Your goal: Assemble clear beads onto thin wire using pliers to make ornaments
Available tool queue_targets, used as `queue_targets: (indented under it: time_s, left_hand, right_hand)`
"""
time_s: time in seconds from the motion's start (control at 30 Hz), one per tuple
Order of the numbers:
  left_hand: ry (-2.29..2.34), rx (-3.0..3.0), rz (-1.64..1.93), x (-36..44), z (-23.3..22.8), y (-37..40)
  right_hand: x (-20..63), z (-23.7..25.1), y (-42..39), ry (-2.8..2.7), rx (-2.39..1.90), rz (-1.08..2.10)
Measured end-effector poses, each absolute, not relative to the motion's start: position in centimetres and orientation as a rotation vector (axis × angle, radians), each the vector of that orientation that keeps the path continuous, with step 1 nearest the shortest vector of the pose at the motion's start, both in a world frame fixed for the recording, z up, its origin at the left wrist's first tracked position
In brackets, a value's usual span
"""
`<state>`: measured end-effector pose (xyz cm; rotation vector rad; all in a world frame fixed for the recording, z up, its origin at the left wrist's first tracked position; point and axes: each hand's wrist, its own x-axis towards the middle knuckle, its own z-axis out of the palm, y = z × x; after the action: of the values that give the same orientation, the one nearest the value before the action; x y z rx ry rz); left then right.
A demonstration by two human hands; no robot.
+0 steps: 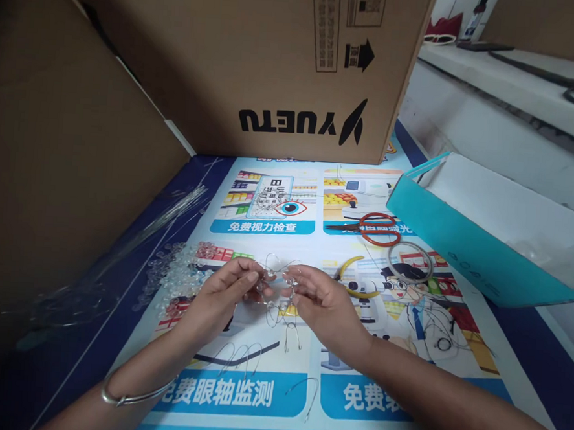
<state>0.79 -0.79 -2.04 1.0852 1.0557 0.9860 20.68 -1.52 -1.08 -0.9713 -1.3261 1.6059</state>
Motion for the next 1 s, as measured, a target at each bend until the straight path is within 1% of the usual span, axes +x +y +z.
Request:
queue_targets:
  time_s: [0.3,0.43,0.5,0.57,0.6,0.67,0.73,0.83,0.93,1.0]
  left_hand:
    - [1.084,1.101,1.024,0.8,-2.1,0.0]
    - [1.126,1.182,1.034,0.5,-1.8,2.0]
    - [1.146,1.305,1.029,0.2,-1.5,3.3]
    - [1.165,1.471,1.05,-0.1,-1.2,4.6]
    - [1.189,1.589,1.079,-0.3,-1.1,5.1]
    - [1.221,1.859,1.153,-0.9,-1.4,5.7]
    - [1.17,2.164,1.186,-1.6,-2.1,5.5]
    - [0.995,2.566,1.001,-2.8,-3.6,4.3]
    - [0.942,2.762,0.664,-3.7,-4.3,2.5]
    - [0.902,2.787,0.545,-3.9,-4.1,1.4]
  right_hand:
    - [20.5,-0.7,0.1,-1.249,-1.012,1.663]
    - [20.0,-0.7,2.3,-1.345,-0.983,1.586]
    - [19.7,-0.8,3.6,-1.434,-0.956,1.495]
    - [19.6,-0.8,4.8,-1.567,-0.97,1.293]
    - [19.6,-0.8,5.4,-1.653,-0.983,1.138]
    - [20.0,-0.9,6.1,-1.864,-0.939,0.766]
    - [20.8,-1.2,6.3,-2.103,-0.782,0.41]
    - [22.3,-1.9,5.7,-2.48,-0.511,0.073]
    - [23.3,-2.4,4.4,-2.805,-0.342,-0.114]
    - [23.7,-2.4,3.5,-2.929,-0.318,-0.186]
